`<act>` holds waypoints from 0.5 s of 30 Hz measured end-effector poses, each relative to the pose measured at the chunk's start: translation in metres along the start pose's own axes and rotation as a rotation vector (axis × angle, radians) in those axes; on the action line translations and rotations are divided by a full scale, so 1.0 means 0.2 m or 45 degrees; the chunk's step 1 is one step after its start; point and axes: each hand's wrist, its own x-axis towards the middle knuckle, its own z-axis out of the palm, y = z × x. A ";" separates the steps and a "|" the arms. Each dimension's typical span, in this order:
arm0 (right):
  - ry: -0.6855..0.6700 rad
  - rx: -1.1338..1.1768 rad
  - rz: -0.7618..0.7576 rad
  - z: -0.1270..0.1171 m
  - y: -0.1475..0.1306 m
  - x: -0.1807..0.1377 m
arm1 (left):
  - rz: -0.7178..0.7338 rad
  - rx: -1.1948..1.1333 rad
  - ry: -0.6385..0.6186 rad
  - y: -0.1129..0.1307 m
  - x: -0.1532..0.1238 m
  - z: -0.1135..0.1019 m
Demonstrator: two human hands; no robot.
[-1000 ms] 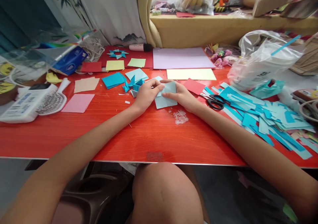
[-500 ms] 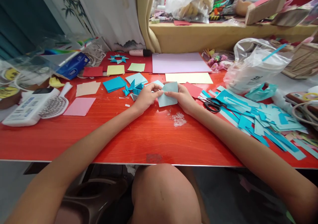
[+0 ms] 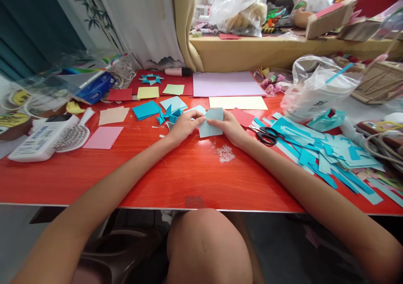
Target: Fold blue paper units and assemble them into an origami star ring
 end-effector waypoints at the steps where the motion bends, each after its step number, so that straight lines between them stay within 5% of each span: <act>1: -0.015 0.002 0.004 0.00 0.00 0.00 | 0.028 0.028 0.010 0.00 0.00 0.00; 15: -0.066 -0.161 -0.064 0.00 0.00 -0.01 | 0.012 -0.012 0.053 -0.03 0.01 -0.02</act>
